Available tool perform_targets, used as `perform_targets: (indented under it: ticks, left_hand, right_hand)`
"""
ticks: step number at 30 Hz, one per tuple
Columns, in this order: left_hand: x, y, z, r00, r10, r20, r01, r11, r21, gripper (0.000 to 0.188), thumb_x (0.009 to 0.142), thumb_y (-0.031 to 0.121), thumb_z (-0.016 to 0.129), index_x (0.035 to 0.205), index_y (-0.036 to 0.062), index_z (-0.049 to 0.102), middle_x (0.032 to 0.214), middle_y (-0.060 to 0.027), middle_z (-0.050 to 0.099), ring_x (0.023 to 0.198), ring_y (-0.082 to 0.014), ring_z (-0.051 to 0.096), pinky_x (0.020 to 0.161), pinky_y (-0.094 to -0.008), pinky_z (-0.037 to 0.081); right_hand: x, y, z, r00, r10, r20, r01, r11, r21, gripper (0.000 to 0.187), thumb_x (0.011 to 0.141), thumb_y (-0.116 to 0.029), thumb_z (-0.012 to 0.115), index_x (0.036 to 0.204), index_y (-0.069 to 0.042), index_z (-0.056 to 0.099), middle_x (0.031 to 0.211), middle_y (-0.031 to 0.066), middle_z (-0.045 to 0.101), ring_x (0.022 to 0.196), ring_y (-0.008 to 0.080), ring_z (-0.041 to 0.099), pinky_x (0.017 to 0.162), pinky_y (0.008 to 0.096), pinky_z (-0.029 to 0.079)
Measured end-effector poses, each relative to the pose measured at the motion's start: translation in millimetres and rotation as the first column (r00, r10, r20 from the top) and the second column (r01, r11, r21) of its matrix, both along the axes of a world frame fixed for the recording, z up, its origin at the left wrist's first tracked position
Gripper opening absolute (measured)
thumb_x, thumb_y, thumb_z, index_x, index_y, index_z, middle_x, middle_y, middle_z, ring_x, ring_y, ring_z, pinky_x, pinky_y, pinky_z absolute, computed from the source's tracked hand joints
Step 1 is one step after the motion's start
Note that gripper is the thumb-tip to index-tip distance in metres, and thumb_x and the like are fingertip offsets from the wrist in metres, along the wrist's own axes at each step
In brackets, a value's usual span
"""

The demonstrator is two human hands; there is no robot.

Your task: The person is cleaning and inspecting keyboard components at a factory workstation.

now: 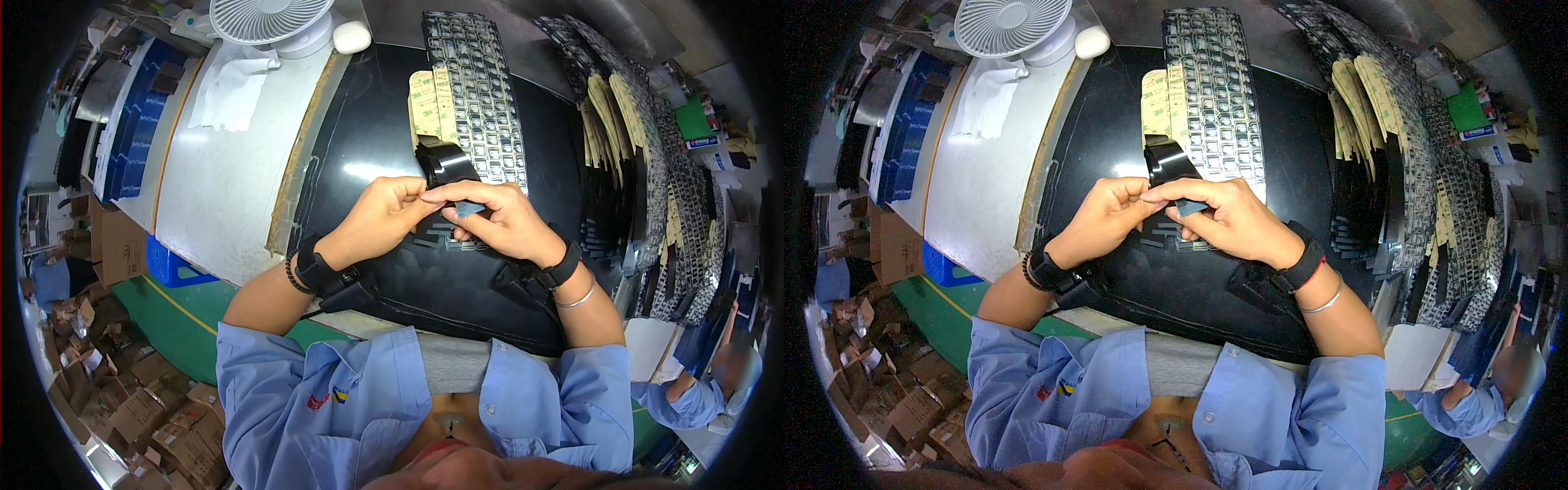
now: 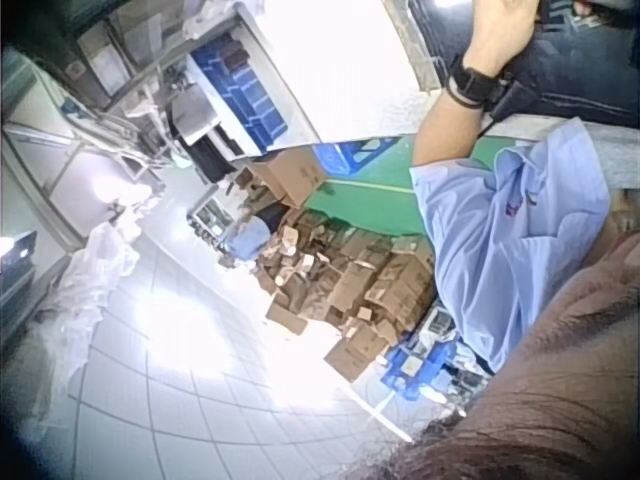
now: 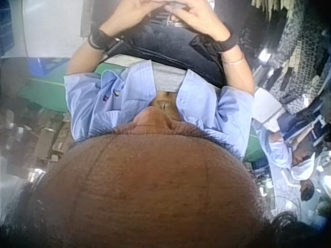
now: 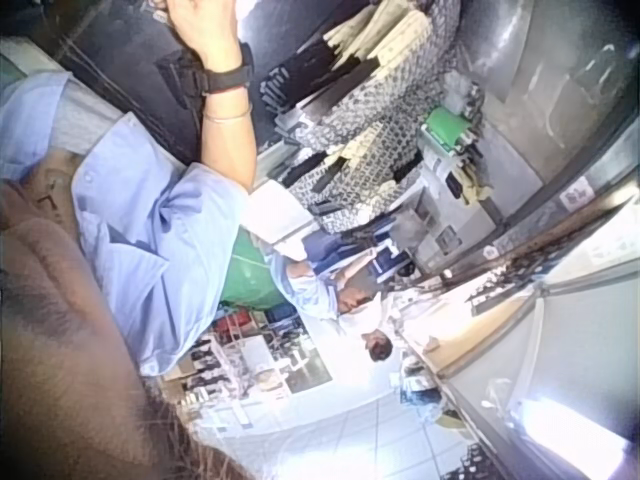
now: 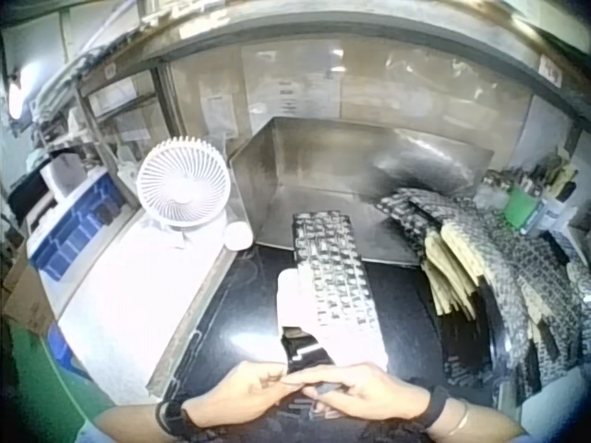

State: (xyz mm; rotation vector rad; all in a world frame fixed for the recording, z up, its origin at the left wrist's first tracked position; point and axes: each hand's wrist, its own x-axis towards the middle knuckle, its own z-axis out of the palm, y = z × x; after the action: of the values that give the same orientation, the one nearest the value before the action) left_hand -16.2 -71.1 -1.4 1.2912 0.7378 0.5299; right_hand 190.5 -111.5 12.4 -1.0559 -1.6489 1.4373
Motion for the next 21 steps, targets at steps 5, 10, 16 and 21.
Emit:
perform_targets:
  ticks: [5,10,16,21]
  left_hand:
    - [-4.0,3.1,3.3,0.982,-0.058,-0.182,0.063,0.998,0.022,0.023,0.099,0.019,0.055,0.103,0.0012,0.069,0.081,0.0035,0.066,0.065,-0.0011,0.049,0.058,-0.0189,0.042]
    - [-3.4,3.1,5.9,0.987,-0.039,-0.156,0.045,0.998,0.035,0.023,0.099,0.021,0.055,0.099,0.0019,0.070,0.079,0.0047,0.066,0.062,-0.0006,0.046,0.055,-0.0188,0.040]
    - [-11.8,14.0,6.4,0.984,-0.147,0.102,0.168,0.953,-0.251,0.027,0.095,0.010,0.056,0.120,-0.0009,0.057,0.110,-0.0081,0.065,0.099,-0.0110,0.062,0.080,-0.0237,0.050]
    - [-5.4,37.5,26.2,0.973,0.024,0.229,0.108,0.829,-0.549,0.035,0.100,0.025,0.050,0.120,-0.0037,0.054,0.113,-0.0119,0.065,0.104,-0.0175,0.063,0.086,-0.0322,0.053]
  right_hand:
    - [-0.1,0.1,-1.1,1.000,-0.013,0.002,0.013,1.000,0.017,0.031,0.088,0.002,0.060,0.118,-0.006,0.066,0.105,0.0073,0.072,0.069,0.0110,0.068,0.063,0.0242,0.056]
    - [-1.1,0.4,-1.4,1.000,-0.021,0.007,0.021,1.000,0.010,0.030,0.088,0.001,0.060,0.117,-0.006,0.066,0.103,0.0073,0.072,0.070,0.0108,0.068,0.063,0.0245,0.055]
    - [3.3,-1.3,-4.4,0.998,0.028,0.063,-0.035,0.993,0.109,0.038,0.084,-0.005,0.069,0.122,-0.010,0.066,0.090,0.0043,0.072,0.062,0.0069,0.062,0.060,0.0223,0.052]
    - [5.1,2.5,11.5,0.944,0.303,0.132,-0.320,0.939,0.130,0.057,0.076,-0.005,0.078,0.131,-0.008,0.060,0.077,0.0013,0.065,0.066,0.0053,0.055,0.063,0.0213,0.046]
